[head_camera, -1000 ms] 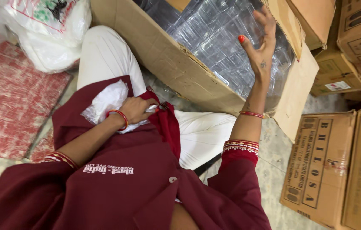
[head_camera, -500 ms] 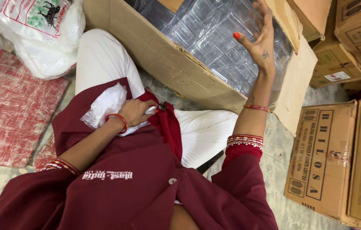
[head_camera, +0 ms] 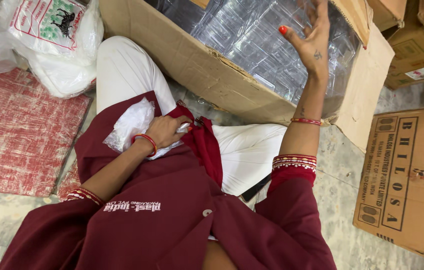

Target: The person sits on the floor and packs white plastic bags into clear plastic containers taken from a cardboard box. They open the bags, place them into the containers, and set the filled containers aside.

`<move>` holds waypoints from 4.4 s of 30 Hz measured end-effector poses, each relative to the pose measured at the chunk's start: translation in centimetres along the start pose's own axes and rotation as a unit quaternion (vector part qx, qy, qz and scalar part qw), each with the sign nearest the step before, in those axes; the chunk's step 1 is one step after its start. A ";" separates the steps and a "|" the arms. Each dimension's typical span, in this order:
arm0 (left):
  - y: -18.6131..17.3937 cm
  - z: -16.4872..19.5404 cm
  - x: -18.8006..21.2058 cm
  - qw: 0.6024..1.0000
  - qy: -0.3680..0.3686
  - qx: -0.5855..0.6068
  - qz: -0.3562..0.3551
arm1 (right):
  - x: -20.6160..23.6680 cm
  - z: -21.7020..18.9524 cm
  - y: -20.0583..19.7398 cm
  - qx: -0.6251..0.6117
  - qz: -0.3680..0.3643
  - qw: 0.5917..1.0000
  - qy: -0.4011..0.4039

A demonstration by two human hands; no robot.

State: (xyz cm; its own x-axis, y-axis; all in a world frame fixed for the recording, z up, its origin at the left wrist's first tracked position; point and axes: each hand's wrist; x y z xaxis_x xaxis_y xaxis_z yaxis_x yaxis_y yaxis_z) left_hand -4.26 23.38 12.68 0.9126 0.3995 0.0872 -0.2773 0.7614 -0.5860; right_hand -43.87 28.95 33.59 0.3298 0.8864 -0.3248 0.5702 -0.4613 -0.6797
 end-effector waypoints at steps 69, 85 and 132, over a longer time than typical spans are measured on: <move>3.5 1.6 -4.3 0.899 -0.072 0.400 0.163 | 27.3 1.6 25.7 -0.333 0.156 0.902 0.227; 4.7 1.2 -4.7 0.770 -0.253 0.582 0.065 | 27.9 0.6 25.7 -0.525 0.173 0.804 0.217; -11.9 14.3 -34.5 0.883 0.112 0.385 0.245 | -2.4 4.7 3.0 -0.155 0.301 0.938 0.071</move>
State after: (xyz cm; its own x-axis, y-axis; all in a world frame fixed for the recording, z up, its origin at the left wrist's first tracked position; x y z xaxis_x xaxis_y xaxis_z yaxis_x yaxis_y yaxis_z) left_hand -36.69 7.86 28.15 0.6387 0.7321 -0.2367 -0.6991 0.6807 0.2190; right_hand -46.52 25.60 29.28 0.7470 0.4569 -0.4829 0.4320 -0.8858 -0.1698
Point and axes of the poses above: each hand's wrist, its own x-axis away from the middle knuckle, its own y-axis out of the palm, z = x × y, and after that the axes turned 11 degrees about x, right-handed
